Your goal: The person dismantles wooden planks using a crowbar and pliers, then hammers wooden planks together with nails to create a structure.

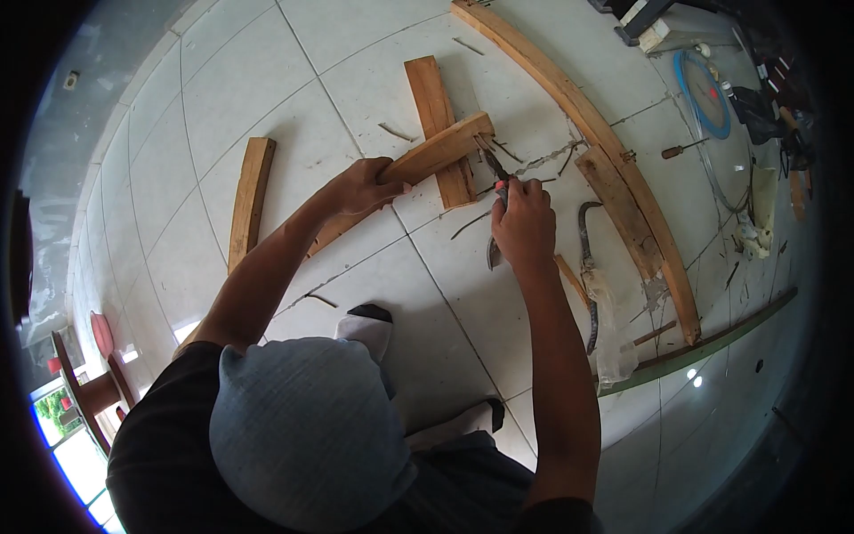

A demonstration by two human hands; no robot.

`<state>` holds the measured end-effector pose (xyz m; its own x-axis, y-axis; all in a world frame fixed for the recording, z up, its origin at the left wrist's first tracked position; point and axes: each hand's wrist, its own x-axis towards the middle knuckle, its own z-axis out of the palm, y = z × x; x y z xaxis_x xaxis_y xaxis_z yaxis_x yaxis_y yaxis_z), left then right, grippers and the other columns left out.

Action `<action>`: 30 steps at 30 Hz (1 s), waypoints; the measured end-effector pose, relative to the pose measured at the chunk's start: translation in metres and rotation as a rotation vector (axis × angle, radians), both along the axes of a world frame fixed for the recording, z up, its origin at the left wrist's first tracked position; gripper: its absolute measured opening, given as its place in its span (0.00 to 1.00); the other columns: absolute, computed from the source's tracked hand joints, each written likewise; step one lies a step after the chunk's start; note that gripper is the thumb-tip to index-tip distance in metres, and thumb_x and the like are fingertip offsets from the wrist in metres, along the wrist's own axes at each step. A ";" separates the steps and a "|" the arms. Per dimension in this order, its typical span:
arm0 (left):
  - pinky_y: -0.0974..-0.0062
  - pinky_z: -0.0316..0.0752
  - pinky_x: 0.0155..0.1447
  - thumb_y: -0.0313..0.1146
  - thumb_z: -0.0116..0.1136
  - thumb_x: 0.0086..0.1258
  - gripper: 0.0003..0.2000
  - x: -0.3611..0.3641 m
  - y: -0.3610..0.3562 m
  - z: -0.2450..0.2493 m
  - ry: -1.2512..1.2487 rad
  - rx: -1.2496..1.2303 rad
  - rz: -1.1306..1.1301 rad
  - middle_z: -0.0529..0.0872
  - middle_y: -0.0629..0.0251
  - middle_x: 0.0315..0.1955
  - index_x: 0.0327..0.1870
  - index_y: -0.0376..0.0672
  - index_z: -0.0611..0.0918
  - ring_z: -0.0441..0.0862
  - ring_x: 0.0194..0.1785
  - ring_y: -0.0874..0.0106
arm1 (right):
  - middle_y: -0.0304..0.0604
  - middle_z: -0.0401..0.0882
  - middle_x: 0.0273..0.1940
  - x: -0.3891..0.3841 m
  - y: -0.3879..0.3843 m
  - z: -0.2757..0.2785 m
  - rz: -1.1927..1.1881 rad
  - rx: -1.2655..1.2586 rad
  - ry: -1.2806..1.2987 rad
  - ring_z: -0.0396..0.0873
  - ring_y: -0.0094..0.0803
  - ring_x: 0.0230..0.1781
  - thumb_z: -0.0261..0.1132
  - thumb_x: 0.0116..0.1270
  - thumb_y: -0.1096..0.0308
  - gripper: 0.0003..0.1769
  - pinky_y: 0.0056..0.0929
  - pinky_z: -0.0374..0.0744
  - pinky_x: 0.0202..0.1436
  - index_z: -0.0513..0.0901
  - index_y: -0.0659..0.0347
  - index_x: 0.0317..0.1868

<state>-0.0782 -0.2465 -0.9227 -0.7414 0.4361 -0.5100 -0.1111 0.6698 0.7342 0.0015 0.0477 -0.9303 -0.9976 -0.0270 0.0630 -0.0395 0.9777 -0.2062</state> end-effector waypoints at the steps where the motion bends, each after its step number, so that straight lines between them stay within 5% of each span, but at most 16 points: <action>1: 0.66 0.78 0.42 0.55 0.65 0.69 0.26 0.000 0.000 -0.001 0.003 -0.006 0.003 0.86 0.61 0.25 0.45 0.35 0.83 0.85 0.32 0.69 | 0.51 0.76 0.47 0.000 0.002 -0.002 0.006 -0.006 0.014 0.80 0.48 0.48 0.67 0.67 0.61 0.20 0.43 0.83 0.49 0.79 0.63 0.56; 30: 0.65 0.77 0.43 0.56 0.66 0.68 0.25 -0.001 -0.002 -0.003 -0.012 -0.013 0.009 0.86 0.60 0.26 0.40 0.36 0.84 0.85 0.33 0.67 | 0.56 0.82 0.44 -0.010 -0.009 -0.002 -0.108 -0.129 -0.050 0.84 0.52 0.46 0.68 0.68 0.67 0.17 0.43 0.84 0.49 0.75 0.69 0.51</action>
<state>-0.0796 -0.2485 -0.9256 -0.7390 0.4227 -0.5246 -0.1263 0.6780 0.7242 -0.0083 0.0388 -0.9324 -0.9963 0.0853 0.0089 0.0776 0.9411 -0.3292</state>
